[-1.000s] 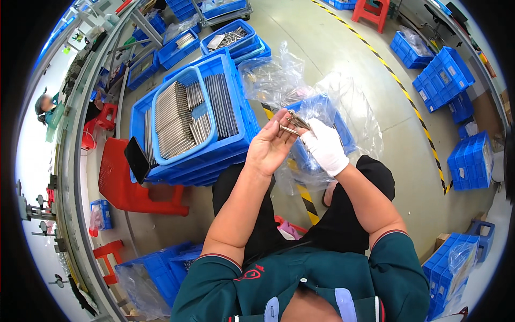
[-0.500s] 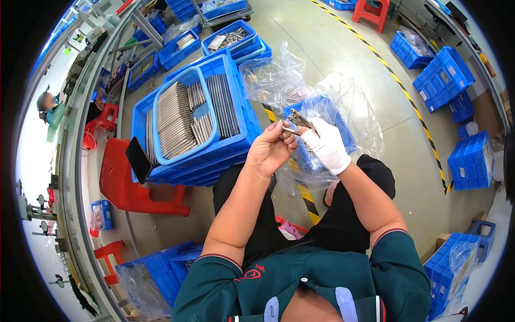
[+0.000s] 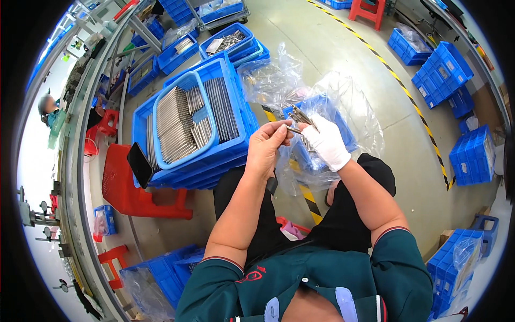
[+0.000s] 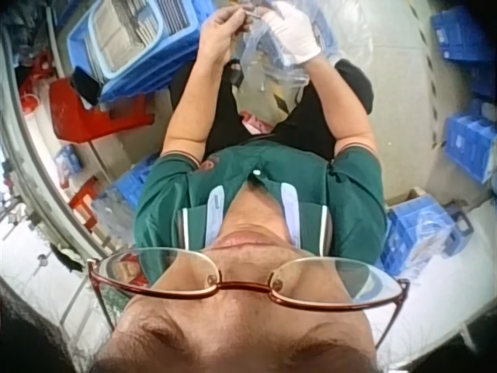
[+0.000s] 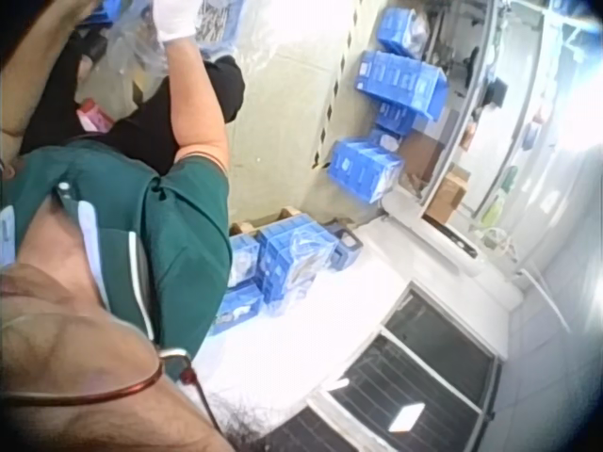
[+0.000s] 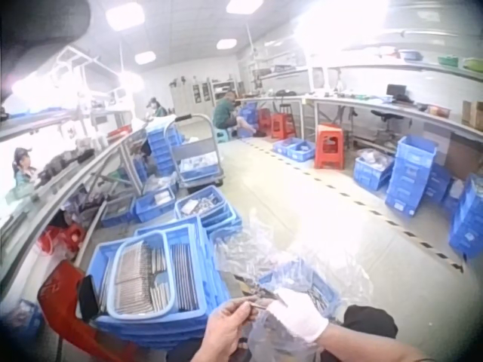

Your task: The person repeatedly picks up small metal rods from a plastic bag, aligns them in their gloved hands, and places them into a blue crate. The person also picks up rods from the crate and returns them to the bag, repeating this cycle multiple times.

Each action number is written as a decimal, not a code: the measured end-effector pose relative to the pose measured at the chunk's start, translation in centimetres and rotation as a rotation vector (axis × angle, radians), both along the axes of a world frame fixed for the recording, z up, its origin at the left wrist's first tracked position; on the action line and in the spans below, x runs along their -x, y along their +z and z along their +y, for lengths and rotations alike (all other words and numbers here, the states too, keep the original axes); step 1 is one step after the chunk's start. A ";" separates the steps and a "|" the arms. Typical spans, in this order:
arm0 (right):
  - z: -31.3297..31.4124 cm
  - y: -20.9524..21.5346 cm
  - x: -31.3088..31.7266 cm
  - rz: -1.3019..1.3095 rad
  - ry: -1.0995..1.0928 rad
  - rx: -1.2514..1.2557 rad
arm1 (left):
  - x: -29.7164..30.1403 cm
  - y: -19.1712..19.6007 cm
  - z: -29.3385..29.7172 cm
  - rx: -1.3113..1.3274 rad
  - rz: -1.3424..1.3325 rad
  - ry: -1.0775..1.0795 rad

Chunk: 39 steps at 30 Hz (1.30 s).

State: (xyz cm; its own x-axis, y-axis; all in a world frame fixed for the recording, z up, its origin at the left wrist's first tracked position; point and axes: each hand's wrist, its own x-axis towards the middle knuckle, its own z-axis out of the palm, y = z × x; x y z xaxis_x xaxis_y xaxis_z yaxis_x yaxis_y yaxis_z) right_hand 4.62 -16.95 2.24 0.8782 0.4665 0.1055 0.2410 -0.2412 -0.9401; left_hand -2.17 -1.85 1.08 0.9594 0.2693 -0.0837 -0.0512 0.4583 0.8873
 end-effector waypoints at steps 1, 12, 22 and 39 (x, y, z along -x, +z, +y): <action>0.0 0.1 0.0 -0.008 0.005 0.002 | 0.1 0.0 0.3 -0.083 0.005 -0.009; -0.7 1.2 -0.4 0.041 0.105 0.061 | 0.6 0.8 2.5 -0.305 0.015 0.170; -0.2 0.6 0.4 -0.053 0.193 0.167 | 0.7 0.5 2.0 -0.241 0.036 0.021; -0.8 1.5 0.5 -0.165 0.226 0.225 | 1.1 1.0 2.8 -0.346 0.076 -0.116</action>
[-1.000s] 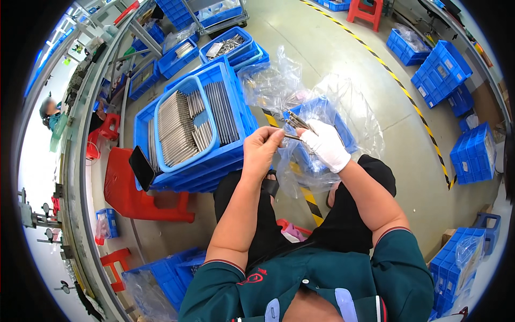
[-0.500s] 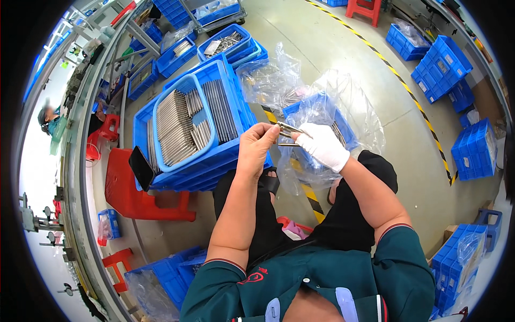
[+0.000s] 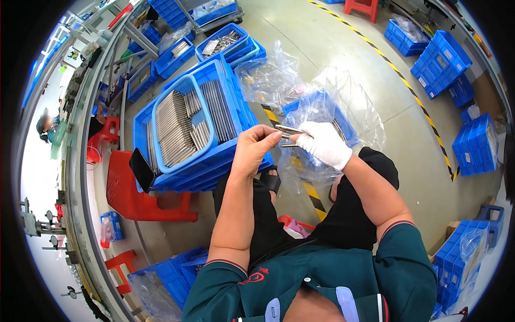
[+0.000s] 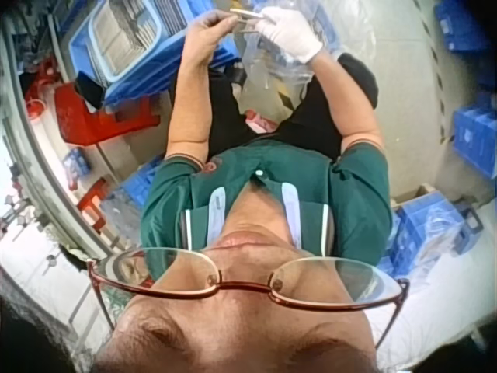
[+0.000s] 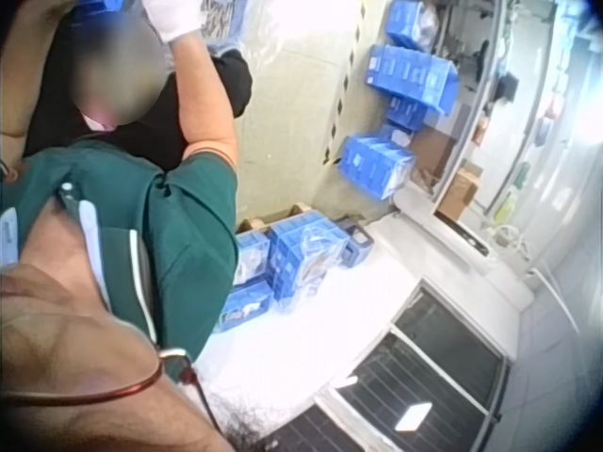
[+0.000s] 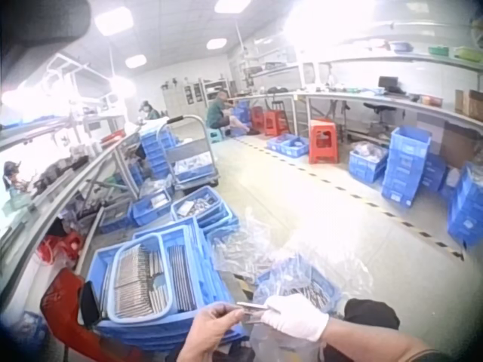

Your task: The person repeatedly picks up small metal rods from a plastic bag, aligns them in their gloved hands, and places them into a blue crate. The person also picks up rods from the crate and returns them to the bag, repeating this cycle multiple times.

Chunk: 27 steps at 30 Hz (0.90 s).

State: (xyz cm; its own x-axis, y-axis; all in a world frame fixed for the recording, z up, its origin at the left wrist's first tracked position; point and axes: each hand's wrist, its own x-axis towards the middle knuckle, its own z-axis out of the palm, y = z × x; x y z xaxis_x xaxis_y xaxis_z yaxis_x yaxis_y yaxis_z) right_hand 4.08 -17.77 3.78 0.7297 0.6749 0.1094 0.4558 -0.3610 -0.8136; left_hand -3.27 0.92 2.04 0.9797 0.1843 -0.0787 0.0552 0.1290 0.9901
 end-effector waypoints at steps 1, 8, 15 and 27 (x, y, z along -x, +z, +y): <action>0.0 0.0 0.0 0.017 0.015 -0.005 | 0.0 0.0 0.1 0.013 0.008 -0.030; 0.2 -0.8 0.1 0.101 -0.052 -0.046 | 0.2 0.2 -0.4 -0.021 0.028 -0.017; -0.3 -0.5 -0.7 0.115 -0.015 -0.008 | 0.1 0.4 0.6 -0.053 -0.027 0.108; 0.2 -0.1 -0.4 0.342 0.110 0.005 | 0.3 0.0 0.4 0.027 0.001 -0.013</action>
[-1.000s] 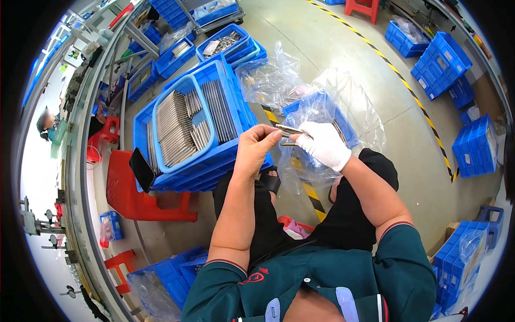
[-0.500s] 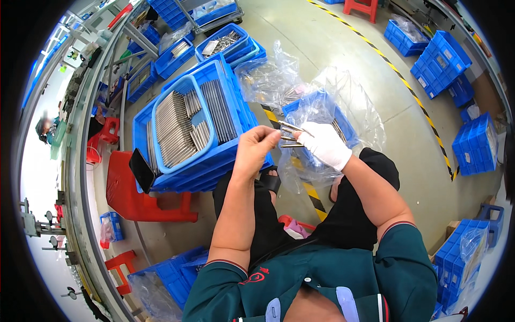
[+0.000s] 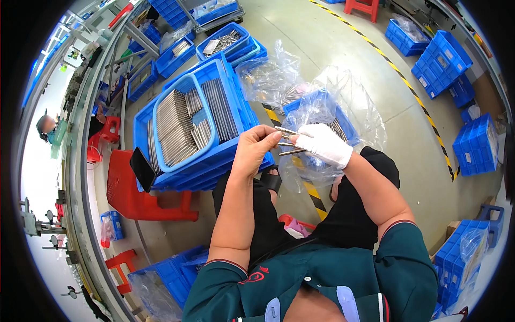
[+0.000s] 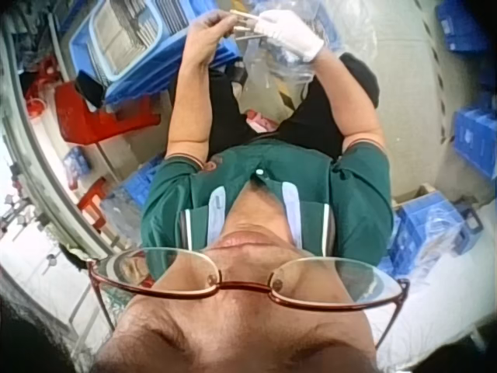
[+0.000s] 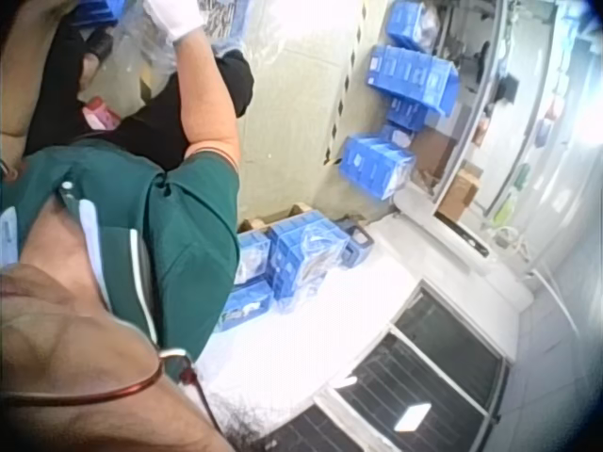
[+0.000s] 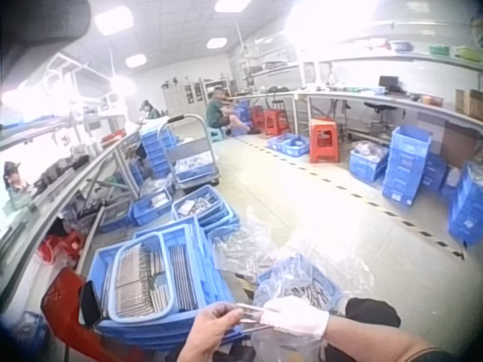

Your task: The person repeatedly picks up small metal rods from a plastic bag, aligns them in their gloved hands, and places them into a blue crate. The person also picks up rods from the crate and returns them to the bag, repeating this cycle multiple times.

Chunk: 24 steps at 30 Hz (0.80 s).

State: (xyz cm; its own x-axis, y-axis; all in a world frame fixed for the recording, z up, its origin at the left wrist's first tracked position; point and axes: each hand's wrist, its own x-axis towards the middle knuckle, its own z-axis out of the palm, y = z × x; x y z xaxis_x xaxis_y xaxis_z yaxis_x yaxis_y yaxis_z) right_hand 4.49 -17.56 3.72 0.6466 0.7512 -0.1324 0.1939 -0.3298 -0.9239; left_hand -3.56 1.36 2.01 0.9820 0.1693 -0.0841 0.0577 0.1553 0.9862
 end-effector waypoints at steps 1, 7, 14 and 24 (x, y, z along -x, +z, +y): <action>-0.1 0.1 0.0 -0.002 0.005 0.006 | 0.1 0.0 0.1 -0.021 0.002 -0.008; -0.2 0.3 0.5 0.032 0.034 -0.056 | 0.2 -0.5 0.6 0.117 -0.004 -0.092; 0.1 -0.1 0.3 0.003 0.006 -0.033 | 0.3 0.1 0.7 0.030 0.004 0.003; -0.3 0.1 0.2 -0.115 0.080 0.061 | 0.2 0.1 0.6 0.066 -0.002 -0.002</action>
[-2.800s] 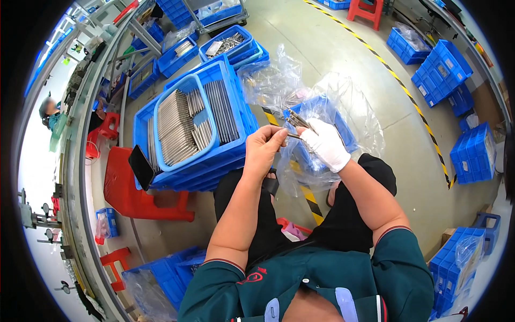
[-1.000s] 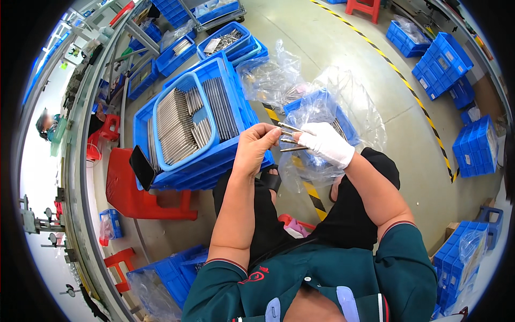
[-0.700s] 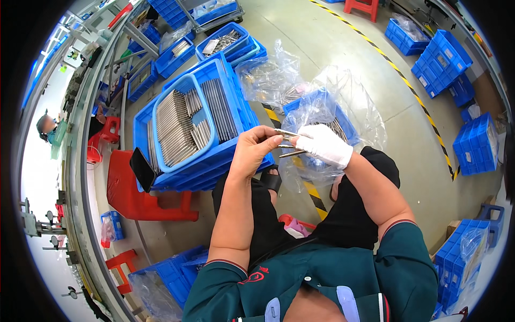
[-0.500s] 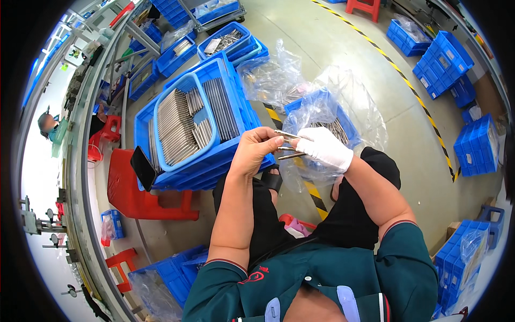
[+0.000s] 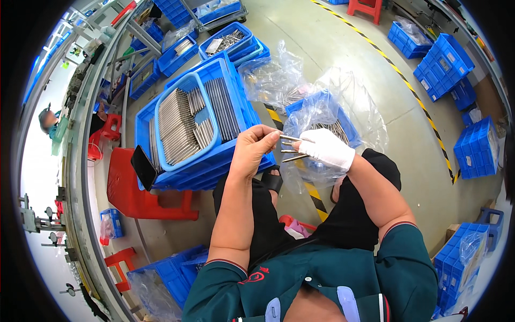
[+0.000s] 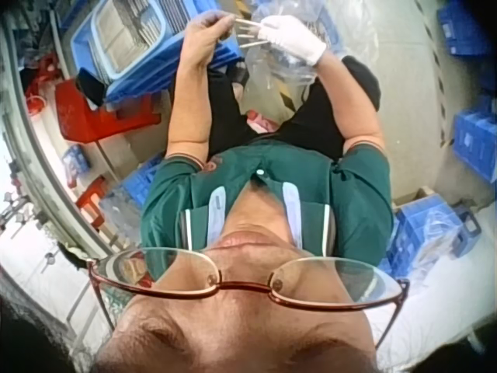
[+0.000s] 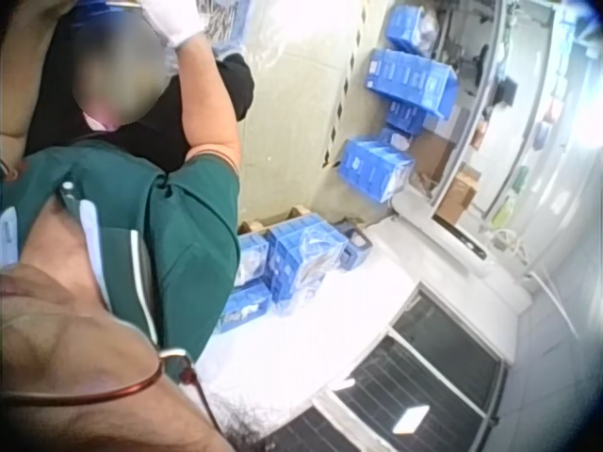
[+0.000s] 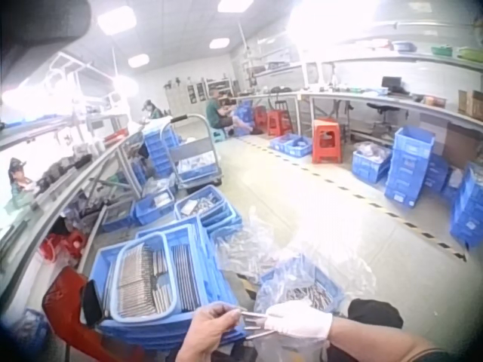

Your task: The person repeatedly picks up small metal rods from a plastic bag, aligns them in their gloved hands, and places them into a blue crate. The person also picks up rods from the crate and returns them to the bag, repeating this cycle multiple times.

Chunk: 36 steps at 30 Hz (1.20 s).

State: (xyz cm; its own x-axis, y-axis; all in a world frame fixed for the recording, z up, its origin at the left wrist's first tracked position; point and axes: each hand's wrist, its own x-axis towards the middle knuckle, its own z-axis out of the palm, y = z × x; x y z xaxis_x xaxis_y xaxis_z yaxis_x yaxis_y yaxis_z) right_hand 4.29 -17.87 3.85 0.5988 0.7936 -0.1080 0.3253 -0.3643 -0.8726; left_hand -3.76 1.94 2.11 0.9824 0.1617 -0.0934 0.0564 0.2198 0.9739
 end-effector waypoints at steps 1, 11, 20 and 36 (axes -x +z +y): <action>0.1 0.0 -0.1 -0.012 0.011 0.003 | 0.1 0.0 0.3 -0.011 0.007 -0.007; 0.3 1.0 1.0 -0.081 0.007 0.089 | 0.6 0.3 0.9 -0.030 0.053 -0.098; -0.1 0.3 0.6 0.027 -0.001 0.083 | 0.9 0.1 0.6 0.095 0.024 -0.123; 0.0 1.0 0.9 -0.091 0.008 0.039 | 0.2 -2.0 0.5 0.567 0.052 -0.205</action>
State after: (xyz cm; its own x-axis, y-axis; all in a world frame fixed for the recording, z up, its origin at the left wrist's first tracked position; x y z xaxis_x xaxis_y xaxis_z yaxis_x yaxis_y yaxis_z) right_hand 3.42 -17.84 4.89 0.6009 0.7948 -0.0845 0.4059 -0.3945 -0.8244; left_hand -3.91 2.47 0.13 0.9801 -0.1192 -0.1587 0.1969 0.6832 0.7032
